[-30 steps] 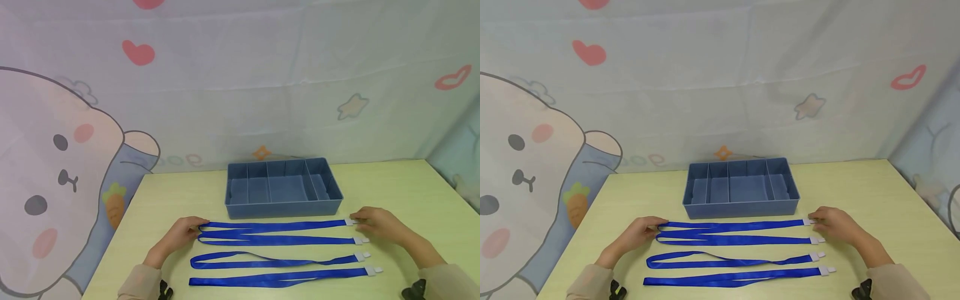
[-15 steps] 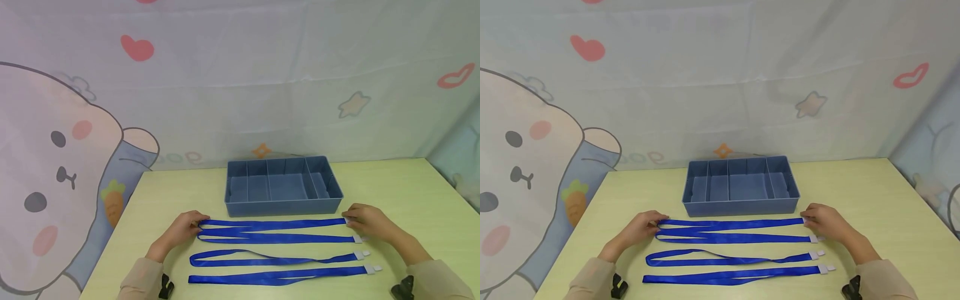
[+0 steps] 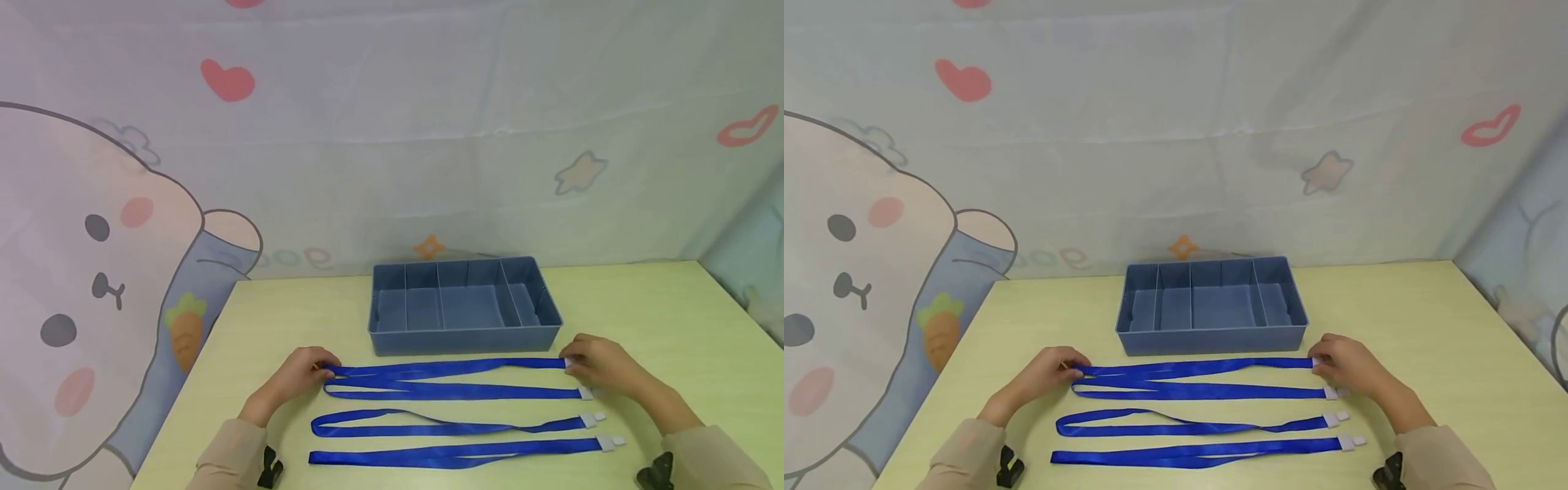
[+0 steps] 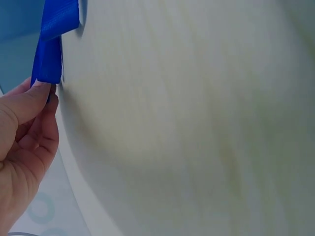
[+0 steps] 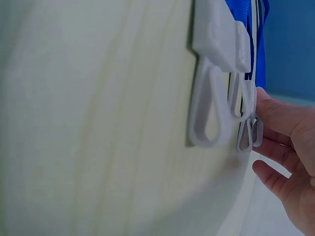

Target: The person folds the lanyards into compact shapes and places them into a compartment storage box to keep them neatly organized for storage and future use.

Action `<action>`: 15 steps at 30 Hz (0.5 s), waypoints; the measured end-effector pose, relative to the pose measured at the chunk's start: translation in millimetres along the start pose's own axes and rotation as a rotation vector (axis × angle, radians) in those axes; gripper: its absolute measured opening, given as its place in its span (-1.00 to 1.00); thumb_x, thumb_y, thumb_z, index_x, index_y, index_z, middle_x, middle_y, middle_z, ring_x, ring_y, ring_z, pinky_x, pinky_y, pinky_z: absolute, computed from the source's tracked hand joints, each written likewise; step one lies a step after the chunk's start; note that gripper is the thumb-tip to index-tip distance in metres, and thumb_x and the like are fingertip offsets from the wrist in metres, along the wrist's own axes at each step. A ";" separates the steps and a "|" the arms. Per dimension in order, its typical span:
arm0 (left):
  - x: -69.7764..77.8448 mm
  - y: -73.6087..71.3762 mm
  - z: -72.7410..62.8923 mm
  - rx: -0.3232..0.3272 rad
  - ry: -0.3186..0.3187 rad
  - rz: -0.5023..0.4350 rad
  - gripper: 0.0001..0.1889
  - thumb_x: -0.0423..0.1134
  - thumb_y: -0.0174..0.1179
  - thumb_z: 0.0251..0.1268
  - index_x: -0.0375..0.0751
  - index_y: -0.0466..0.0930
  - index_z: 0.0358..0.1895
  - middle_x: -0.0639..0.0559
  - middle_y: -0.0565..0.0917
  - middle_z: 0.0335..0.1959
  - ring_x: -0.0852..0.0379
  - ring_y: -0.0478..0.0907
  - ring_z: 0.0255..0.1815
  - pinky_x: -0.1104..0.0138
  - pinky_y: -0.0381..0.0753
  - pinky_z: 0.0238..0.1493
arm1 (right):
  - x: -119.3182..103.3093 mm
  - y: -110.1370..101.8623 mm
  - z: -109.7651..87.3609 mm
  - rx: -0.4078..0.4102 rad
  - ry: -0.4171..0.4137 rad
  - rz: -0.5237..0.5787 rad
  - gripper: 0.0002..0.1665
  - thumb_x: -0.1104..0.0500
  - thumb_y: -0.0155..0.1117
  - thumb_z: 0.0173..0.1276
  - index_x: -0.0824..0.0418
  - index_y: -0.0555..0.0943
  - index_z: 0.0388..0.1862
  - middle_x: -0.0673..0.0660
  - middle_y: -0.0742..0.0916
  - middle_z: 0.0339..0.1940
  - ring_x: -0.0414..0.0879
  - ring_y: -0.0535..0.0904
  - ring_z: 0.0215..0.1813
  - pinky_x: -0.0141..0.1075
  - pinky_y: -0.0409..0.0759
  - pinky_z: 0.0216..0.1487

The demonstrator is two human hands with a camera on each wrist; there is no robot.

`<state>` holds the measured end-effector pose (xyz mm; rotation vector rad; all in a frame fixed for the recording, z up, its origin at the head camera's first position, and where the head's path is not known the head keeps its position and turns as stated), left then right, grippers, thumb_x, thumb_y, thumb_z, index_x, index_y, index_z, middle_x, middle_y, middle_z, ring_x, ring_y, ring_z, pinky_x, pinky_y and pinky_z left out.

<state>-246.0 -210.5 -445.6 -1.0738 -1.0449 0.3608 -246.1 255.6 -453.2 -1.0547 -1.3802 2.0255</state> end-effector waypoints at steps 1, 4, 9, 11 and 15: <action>-0.5 -0.4 -0.2 0.003 -0.004 -0.002 -0.87 -0.45 0.23 0.16 -0.29 0.66 -0.23 -0.01 0.67 -0.30 0.11 0.57 -0.29 0.25 0.61 -0.22 | 1.0 0.5 0.2 -0.014 0.031 0.013 -0.86 0.31 0.41 0.06 0.25 0.65 -0.37 -0.10 0.58 -0.46 -0.30 0.41 -0.44 -0.36 0.52 -0.41; -2.2 -1.6 -0.8 0.014 -0.023 -0.020 -0.91 -0.41 0.22 0.18 -0.23 0.67 -0.27 0.04 0.66 -0.33 0.18 0.53 -0.33 0.28 0.59 -0.24 | 2.2 1.0 0.4 -0.031 0.097 0.050 -0.85 0.32 0.40 0.08 0.16 0.58 -0.41 -0.14 0.53 -0.51 -0.29 0.36 -0.45 -0.39 0.46 -0.43; -3.4 -4.3 -1.6 0.030 -0.033 -0.048 -0.96 -0.36 0.21 0.21 -0.19 0.65 -0.33 0.06 0.64 -0.39 0.23 0.48 -0.38 0.32 0.56 -0.27 | 0.4 -0.9 -1.0 -0.014 0.103 0.139 -0.79 0.35 0.35 0.13 0.11 0.50 -0.46 -0.16 0.46 -0.57 -0.32 0.32 -0.49 -0.42 0.35 -0.48; -2.9 -5.4 -2.0 0.039 -0.029 -0.049 -0.96 -0.36 0.22 0.20 -0.19 0.65 -0.33 0.07 0.64 -0.38 0.22 0.49 -0.38 0.31 0.56 -0.27 | -0.6 -3.3 -2.1 0.004 0.064 0.174 -0.79 0.36 0.33 0.14 0.12 0.50 -0.44 -0.17 0.47 -0.56 -0.34 0.31 -0.49 -0.43 0.35 -0.49; -4.2 -8.2 -3.9 0.060 -0.035 -0.061 -0.97 -0.35 0.23 0.20 -0.19 0.65 -0.33 0.11 0.65 -0.36 0.24 0.52 -0.35 0.32 0.56 -0.26 | -2.4 -9.0 -3.3 0.037 -0.038 0.197 -0.85 0.41 0.30 0.15 0.20 0.58 -0.37 -0.15 0.55 -0.50 -0.38 0.32 -0.47 -0.43 0.38 -0.51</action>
Point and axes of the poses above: each hand's wrist, its own z-axis towards the middle knuckle, its own y-axis out of the palm, x = y × z, the point moved 6 cm from there along z, towards the middle knuckle
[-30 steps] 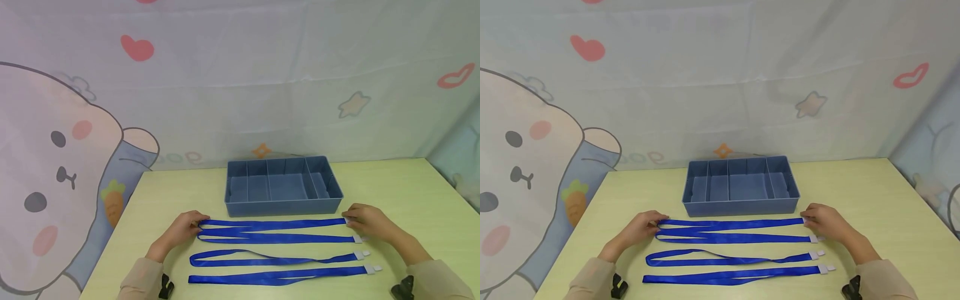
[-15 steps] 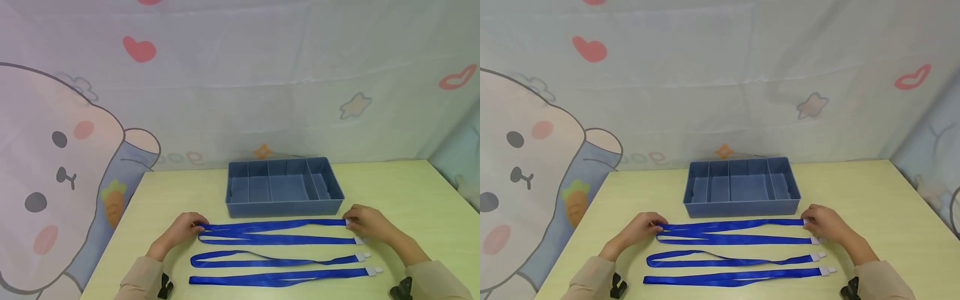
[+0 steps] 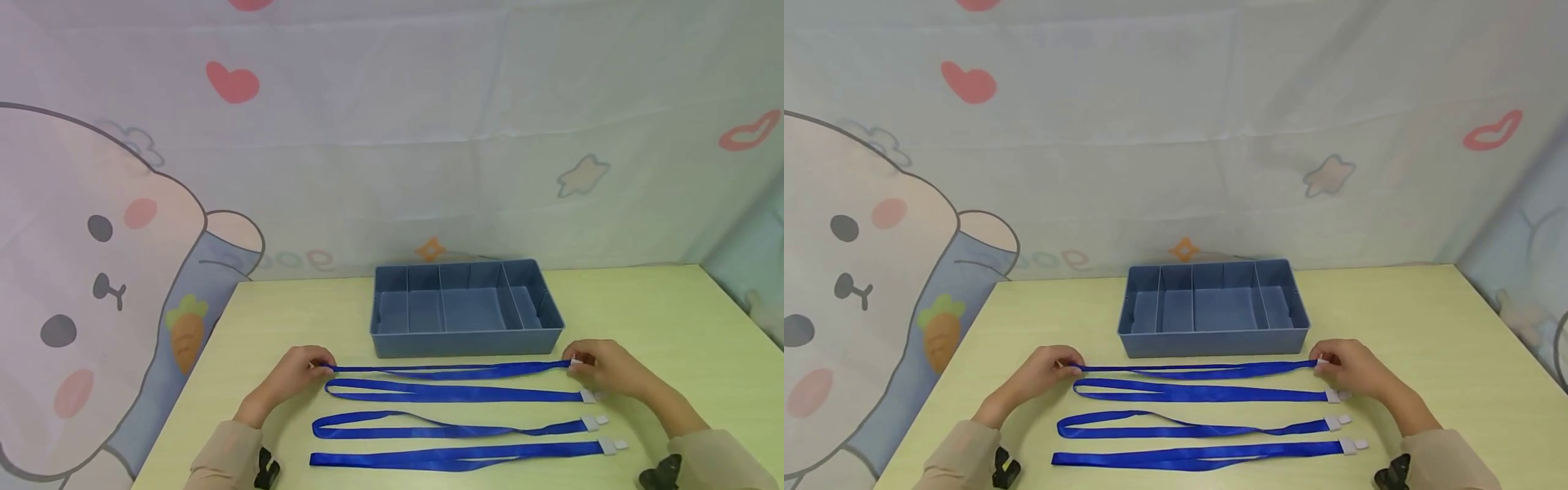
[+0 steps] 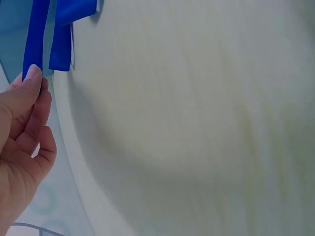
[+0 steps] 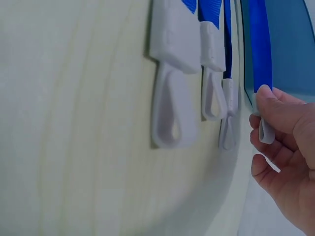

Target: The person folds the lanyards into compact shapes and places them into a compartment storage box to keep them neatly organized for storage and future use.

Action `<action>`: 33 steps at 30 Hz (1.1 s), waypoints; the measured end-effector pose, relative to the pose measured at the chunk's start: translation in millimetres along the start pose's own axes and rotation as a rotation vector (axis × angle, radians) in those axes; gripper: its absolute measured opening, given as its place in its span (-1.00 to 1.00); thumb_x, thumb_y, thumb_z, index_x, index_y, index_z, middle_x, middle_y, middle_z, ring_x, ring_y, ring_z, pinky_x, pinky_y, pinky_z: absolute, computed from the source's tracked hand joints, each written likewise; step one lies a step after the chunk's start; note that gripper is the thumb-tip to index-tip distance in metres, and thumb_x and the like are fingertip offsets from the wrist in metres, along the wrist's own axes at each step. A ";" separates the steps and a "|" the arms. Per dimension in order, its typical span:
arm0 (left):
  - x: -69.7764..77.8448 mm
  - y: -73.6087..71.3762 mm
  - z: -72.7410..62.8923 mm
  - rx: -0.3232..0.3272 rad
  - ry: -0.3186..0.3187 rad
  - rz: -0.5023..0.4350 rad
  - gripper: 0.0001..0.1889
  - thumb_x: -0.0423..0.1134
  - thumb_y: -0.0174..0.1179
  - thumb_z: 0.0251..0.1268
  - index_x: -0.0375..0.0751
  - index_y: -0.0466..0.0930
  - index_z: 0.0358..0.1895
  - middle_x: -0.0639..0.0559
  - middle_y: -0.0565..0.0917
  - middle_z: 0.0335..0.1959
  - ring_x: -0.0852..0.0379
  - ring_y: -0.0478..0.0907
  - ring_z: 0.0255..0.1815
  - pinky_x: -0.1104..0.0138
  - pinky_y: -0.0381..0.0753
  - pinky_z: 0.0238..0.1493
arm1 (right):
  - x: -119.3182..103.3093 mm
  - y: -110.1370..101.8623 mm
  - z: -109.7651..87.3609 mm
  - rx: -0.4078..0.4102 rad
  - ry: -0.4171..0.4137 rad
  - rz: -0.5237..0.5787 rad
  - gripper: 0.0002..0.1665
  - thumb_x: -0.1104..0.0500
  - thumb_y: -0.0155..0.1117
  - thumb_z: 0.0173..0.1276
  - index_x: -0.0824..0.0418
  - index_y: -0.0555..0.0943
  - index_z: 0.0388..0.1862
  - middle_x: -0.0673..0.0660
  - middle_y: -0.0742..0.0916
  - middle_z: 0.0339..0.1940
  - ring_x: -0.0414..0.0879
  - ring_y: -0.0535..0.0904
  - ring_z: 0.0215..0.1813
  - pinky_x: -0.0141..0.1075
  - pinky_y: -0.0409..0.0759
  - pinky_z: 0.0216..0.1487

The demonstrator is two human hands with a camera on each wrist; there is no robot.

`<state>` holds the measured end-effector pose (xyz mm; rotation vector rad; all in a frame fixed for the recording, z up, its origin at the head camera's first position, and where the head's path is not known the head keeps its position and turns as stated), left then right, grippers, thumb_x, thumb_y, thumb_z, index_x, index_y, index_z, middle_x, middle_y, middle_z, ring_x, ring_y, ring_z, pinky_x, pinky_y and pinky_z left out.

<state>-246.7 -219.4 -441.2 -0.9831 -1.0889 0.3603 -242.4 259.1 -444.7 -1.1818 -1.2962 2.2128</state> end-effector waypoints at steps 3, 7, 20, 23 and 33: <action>-0.5 -3.6 -2.0 0.015 -0.022 -0.043 -0.97 -0.33 0.23 0.21 -0.19 0.64 -0.32 0.13 0.64 -0.37 0.22 0.52 -0.35 0.33 0.55 -0.26 | -0.4 -2.8 -0.6 0.004 -0.020 0.002 -0.86 0.44 0.28 0.16 0.26 0.62 -0.33 -0.11 0.61 -0.43 -0.39 0.34 -0.44 -0.43 0.43 -0.50; -0.4 -8.5 -4.2 0.022 -0.070 -0.125 -0.96 -0.31 0.21 0.24 -0.18 0.62 -0.31 0.12 0.62 -0.36 0.19 0.50 -0.33 0.33 0.54 -0.26 | 0.4 -7.4 -2.1 -0.011 0.042 0.011 -0.89 0.41 0.24 0.22 0.25 0.62 -0.30 -0.10 0.61 -0.38 -0.38 0.37 -0.40 -0.41 0.48 -0.43; 5.0 -20.0 -11.1 0.017 -0.245 -0.560 -0.77 -0.26 0.17 0.29 -0.42 0.54 -0.19 -0.21 0.58 -0.32 -0.04 0.53 -0.28 0.04 0.54 -0.08 | -2.5 -29.6 -8.4 -0.094 0.227 0.244 -0.86 0.29 0.08 0.40 0.35 0.56 -0.19 0.09 0.63 -0.38 -0.21 0.50 -0.40 -0.34 0.54 -0.40; 7.8 -22.5 -13.2 -0.012 -0.258 -0.600 -0.75 -0.27 0.17 0.29 -0.47 0.53 -0.18 -0.14 0.58 -0.38 -0.03 0.53 -0.31 0.05 0.53 -0.09 | -4.5 -37.5 -10.0 -0.128 0.253 0.313 -0.80 0.26 0.05 0.43 0.39 0.54 -0.14 0.12 0.65 -0.33 -0.16 0.54 -0.33 -0.32 0.59 -0.31; 19.2 -24.0 -17.4 -0.023 -0.357 -0.674 -0.73 -0.24 0.17 0.30 -0.45 0.54 -0.16 -0.02 0.59 -0.39 0.08 0.53 -0.28 0.14 0.53 -0.02 | -9.1 -68.4 -17.4 -0.144 0.328 0.433 -0.73 0.29 -0.03 0.46 0.50 0.52 -0.09 -0.05 0.66 -0.39 -0.11 0.55 -0.36 -0.31 0.54 -0.34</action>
Point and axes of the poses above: each hand's wrist, its own z-axis towards the middle knuckle, its own y-axis out of the palm, x = y × z, the point moved 6 cm from there along z, towards the middle knuckle
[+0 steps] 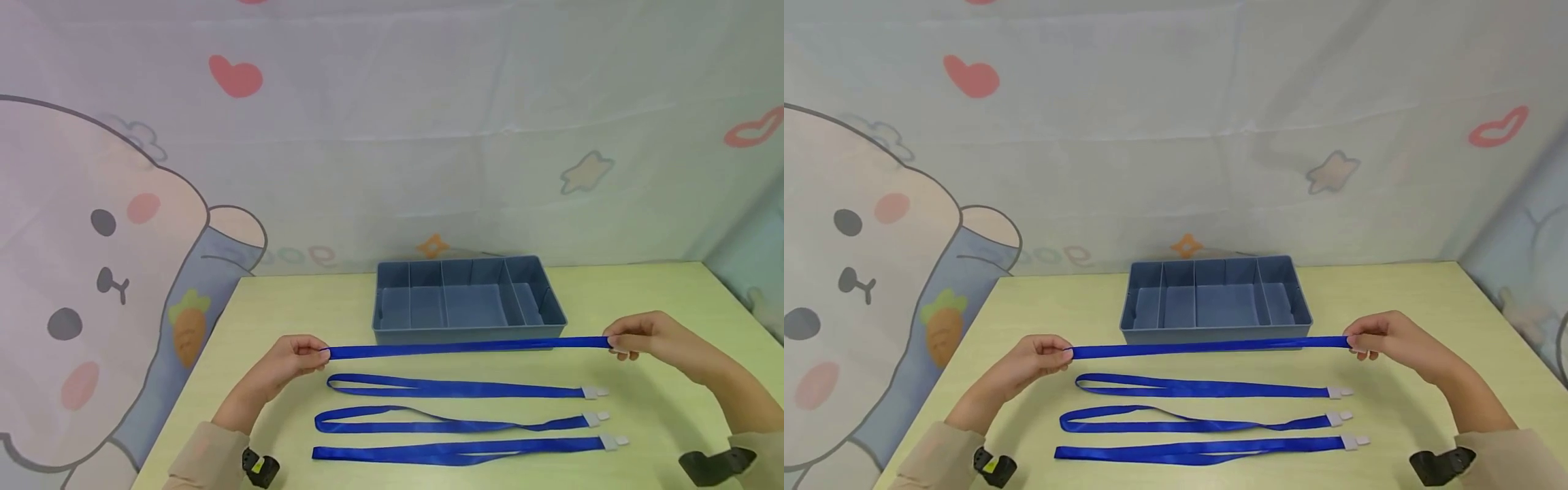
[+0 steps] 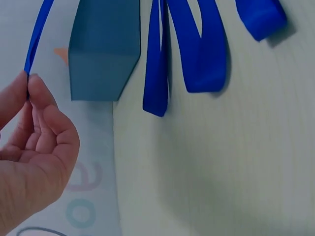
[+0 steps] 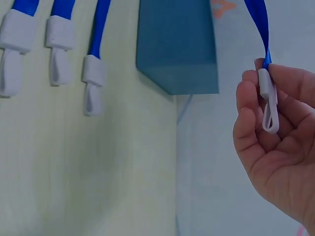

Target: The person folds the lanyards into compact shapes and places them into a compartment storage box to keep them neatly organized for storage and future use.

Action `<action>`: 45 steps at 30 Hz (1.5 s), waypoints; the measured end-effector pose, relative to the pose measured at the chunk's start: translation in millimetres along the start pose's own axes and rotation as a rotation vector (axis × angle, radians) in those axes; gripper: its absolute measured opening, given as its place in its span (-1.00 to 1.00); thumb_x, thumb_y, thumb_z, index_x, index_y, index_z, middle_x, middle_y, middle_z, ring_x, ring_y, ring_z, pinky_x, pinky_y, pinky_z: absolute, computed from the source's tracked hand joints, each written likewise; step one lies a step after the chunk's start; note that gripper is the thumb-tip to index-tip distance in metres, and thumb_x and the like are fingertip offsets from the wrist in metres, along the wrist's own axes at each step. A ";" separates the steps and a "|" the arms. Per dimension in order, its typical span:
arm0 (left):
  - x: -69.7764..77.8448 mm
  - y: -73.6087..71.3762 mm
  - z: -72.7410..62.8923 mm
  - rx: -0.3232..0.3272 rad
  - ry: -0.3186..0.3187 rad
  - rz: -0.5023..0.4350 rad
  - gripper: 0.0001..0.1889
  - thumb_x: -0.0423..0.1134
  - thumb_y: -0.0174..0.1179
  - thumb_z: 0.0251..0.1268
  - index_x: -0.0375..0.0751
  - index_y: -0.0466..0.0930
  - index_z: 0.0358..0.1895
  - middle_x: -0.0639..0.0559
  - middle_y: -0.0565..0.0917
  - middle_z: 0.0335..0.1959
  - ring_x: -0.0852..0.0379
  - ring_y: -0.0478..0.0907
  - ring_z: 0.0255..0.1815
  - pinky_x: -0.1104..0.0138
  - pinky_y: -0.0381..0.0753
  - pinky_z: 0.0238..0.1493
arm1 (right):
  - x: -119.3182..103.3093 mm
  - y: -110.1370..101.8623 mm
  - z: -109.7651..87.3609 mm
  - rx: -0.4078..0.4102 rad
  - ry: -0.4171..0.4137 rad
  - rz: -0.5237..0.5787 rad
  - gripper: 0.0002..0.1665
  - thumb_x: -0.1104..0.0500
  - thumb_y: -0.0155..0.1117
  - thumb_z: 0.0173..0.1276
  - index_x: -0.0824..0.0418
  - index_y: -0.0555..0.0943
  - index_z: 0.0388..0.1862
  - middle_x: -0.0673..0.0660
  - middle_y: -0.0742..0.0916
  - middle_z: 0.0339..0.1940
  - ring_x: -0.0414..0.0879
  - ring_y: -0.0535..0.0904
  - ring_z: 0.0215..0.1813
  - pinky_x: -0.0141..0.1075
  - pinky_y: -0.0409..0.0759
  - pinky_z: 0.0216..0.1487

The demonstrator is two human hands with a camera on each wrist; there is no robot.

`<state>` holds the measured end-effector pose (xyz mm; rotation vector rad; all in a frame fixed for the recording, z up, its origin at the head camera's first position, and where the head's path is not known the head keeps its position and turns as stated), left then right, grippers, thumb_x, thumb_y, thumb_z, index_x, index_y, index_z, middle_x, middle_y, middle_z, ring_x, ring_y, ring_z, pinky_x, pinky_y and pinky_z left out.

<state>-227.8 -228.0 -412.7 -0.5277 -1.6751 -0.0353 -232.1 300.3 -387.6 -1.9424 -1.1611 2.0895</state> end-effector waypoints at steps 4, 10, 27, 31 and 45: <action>7.0 6.1 -3.7 0.007 -0.032 -0.061 -0.77 -0.24 0.14 0.32 -0.40 0.53 -0.16 0.05 0.60 -0.37 0.10 0.56 -0.23 0.28 0.55 -0.04 | -3.7 -9.3 -2.5 0.052 0.061 -0.027 -0.68 0.29 -0.03 0.46 0.58 0.50 -0.06 -0.04 0.68 -0.43 -0.12 0.57 -0.38 -0.33 0.55 -0.35; 22.2 11.8 -8.6 0.049 -0.073 -0.247 -0.89 -0.29 0.12 0.32 -0.28 0.54 -0.24 0.07 0.61 -0.36 0.21 0.61 -0.25 0.43 0.59 -0.13 | -13.2 -25.0 -6.6 0.139 0.082 -0.058 -0.71 0.27 0.03 0.44 0.46 0.58 -0.07 -0.06 0.70 -0.39 -0.14 0.58 -0.36 -0.36 0.56 -0.35; 56.6 29.1 -17.7 0.122 -0.110 -0.552 -0.94 -0.45 0.07 0.31 -0.25 0.52 -0.26 0.04 0.66 -0.46 0.24 0.66 -0.39 0.47 0.62 -0.27 | -29.4 -37.8 -15.3 0.204 0.069 0.291 -0.63 0.43 0.05 0.36 0.03 0.72 -0.26 -0.05 0.72 -0.36 -0.12 0.61 -0.43 -0.40 0.63 -0.35; 62.2 35.7 -17.0 0.110 -0.109 -0.555 -0.92 -0.46 0.06 0.31 -0.27 0.51 -0.22 0.04 0.66 -0.45 0.24 0.66 -0.39 0.47 0.61 -0.27 | -36.5 -35.0 -13.8 0.188 0.060 0.327 -0.63 0.44 0.05 0.36 0.05 0.71 -0.24 -0.03 0.72 -0.34 -0.12 0.63 -0.40 -0.38 0.64 -0.34; 82.0 55.4 -14.2 0.069 -0.066 -0.518 -0.79 -0.46 0.09 0.29 -0.44 0.51 -0.04 0.02 0.65 -0.39 0.25 0.65 -0.36 0.50 0.61 -0.28 | -68.0 -26.8 -6.3 0.224 0.035 0.095 -0.76 0.36 0.14 0.34 0.06 0.66 -0.19 0.04 0.70 -0.45 -0.08 0.59 -0.43 -0.33 0.61 -0.38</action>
Point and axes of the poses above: each hand's wrist, its own z-axis towards the middle knuckle, its own y-axis out of the palm, x = y × z, the point moved 6 cm from there along z, towards the middle knuckle
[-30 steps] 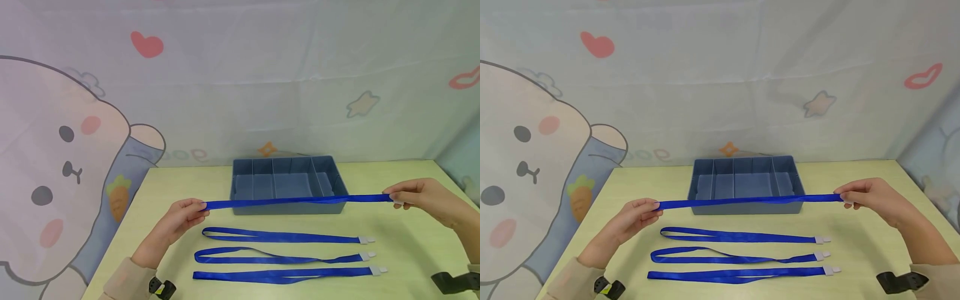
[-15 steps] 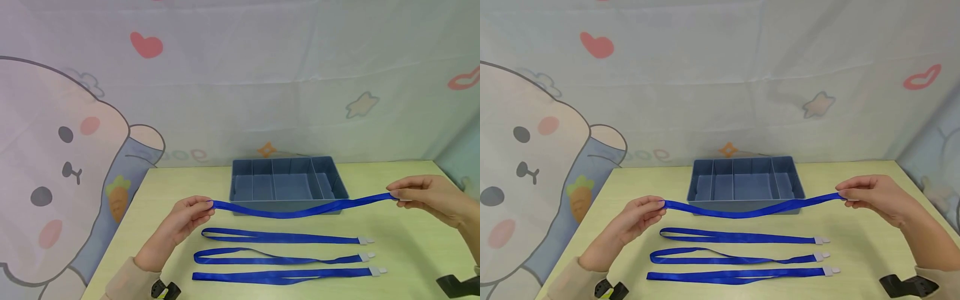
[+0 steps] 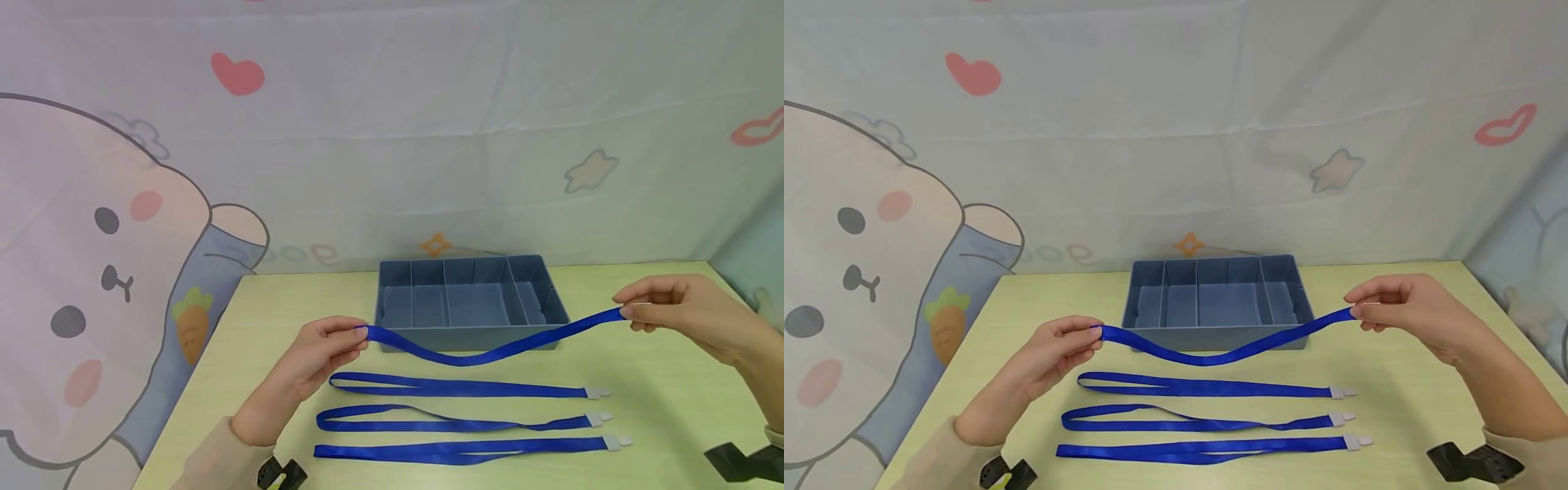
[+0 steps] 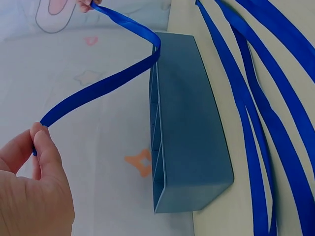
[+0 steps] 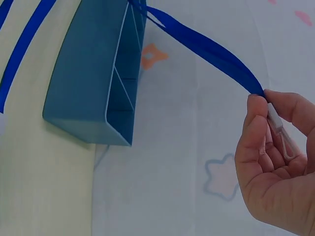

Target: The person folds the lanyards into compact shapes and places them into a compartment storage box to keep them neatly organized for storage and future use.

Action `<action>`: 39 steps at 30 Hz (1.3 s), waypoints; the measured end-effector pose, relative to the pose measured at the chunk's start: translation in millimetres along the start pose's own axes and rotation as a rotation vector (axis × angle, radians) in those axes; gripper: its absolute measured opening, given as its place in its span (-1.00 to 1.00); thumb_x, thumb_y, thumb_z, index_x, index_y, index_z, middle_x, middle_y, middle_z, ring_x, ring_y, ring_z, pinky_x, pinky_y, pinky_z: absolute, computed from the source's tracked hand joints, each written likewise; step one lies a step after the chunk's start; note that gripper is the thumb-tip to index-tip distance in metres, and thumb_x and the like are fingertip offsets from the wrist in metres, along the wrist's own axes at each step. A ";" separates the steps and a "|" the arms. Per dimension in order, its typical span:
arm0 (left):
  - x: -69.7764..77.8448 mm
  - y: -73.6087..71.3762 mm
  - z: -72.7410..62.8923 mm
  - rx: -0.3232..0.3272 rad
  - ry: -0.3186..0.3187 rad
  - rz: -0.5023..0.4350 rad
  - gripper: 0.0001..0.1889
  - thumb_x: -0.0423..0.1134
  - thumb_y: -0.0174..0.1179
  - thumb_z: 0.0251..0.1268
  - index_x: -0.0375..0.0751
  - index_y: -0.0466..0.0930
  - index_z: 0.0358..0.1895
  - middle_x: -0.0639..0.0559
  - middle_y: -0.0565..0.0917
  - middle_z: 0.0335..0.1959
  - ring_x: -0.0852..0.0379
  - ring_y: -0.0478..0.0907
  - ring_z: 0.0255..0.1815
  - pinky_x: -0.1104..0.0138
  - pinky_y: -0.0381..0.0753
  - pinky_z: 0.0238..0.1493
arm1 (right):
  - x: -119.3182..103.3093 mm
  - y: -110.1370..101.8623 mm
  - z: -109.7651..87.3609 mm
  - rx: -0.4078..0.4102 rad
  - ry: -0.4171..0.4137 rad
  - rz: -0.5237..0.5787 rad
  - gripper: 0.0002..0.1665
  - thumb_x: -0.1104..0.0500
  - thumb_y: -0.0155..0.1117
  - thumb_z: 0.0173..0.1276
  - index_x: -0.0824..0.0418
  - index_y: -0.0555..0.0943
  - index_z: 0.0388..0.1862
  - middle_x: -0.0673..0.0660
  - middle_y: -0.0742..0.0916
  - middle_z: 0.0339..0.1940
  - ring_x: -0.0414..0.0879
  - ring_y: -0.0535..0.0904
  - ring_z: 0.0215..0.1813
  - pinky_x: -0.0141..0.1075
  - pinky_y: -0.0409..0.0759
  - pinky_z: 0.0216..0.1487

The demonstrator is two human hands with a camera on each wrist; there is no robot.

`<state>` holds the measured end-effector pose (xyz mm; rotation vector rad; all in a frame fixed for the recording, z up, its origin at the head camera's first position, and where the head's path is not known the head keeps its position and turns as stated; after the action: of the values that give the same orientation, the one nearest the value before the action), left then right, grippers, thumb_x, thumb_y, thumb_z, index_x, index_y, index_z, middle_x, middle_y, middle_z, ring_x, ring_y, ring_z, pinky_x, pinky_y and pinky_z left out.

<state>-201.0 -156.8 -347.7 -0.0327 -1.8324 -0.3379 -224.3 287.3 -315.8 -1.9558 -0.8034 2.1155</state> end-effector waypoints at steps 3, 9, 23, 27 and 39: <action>1.6 6.6 0.9 -0.021 0.000 -0.044 -0.77 -0.48 0.06 0.30 -0.45 0.50 0.00 0.02 0.66 -0.38 0.25 0.66 -0.35 0.49 0.61 -0.26 | -5.9 4.3 0.7 -0.008 -0.008 -0.017 -0.77 0.35 0.16 0.33 0.05 0.64 -0.17 0.04 0.70 -0.44 -0.06 0.57 -0.43 -0.33 0.61 -0.37; 4.5 21.1 2.6 -0.054 0.008 -0.034 -0.69 -0.47 0.05 0.32 -0.54 0.43 0.08 0.04 0.67 -0.37 0.26 0.66 -0.35 0.49 0.60 -0.24 | -19.7 18.1 3.0 -0.063 -0.034 -0.011 -0.77 0.34 0.18 0.32 0.09 0.61 -0.11 0.06 0.70 -0.42 -0.03 0.58 -0.41 -0.30 0.60 -0.35; 5.5 62.7 14.1 -0.101 0.049 0.106 -0.65 -0.38 0.12 0.31 -0.53 0.46 0.09 -0.07 0.64 -0.19 0.21 0.65 -0.29 0.41 0.60 -0.14 | -53.1 61.3 15.8 -0.256 -0.108 0.120 -0.73 0.39 0.17 0.29 0.08 0.62 -0.13 0.04 0.70 -0.36 -0.05 0.65 -0.31 -0.26 0.64 -0.24; 4.4 72.8 17.1 -0.097 0.065 0.113 -0.67 -0.39 0.12 0.30 -0.51 0.48 0.08 -0.13 0.63 -0.13 0.20 0.65 -0.28 0.40 0.61 -0.14 | -63.8 77.0 19.3 -0.304 -0.087 0.123 -0.79 0.32 0.20 0.30 0.27 0.58 -0.08 0.07 0.70 -0.35 -0.03 0.65 -0.28 -0.23 0.64 -0.20; 1.8 104.8 21.5 -0.102 0.064 0.130 -0.72 -0.36 0.17 0.27 -0.44 0.57 0.00 -0.11 0.65 -0.19 0.11 0.66 -0.24 0.35 0.61 -0.10 | -91.9 113.7 32.6 -0.362 -0.137 0.183 -0.67 0.32 0.22 0.27 0.49 0.49 -0.04 0.08 0.68 -0.40 -0.05 0.64 -0.32 -0.21 0.65 -0.20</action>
<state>-201.2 -51.5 -329.0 -0.2088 -1.7392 -0.3363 -215.3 140.2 -289.0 -2.1461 -1.1443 2.3677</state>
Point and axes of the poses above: each hand's wrist, its own z-axis towards the middle knuckle, its own y-axis out of the palm, x = y × z, the point moved 6 cm from there along z, towards the middle knuckle
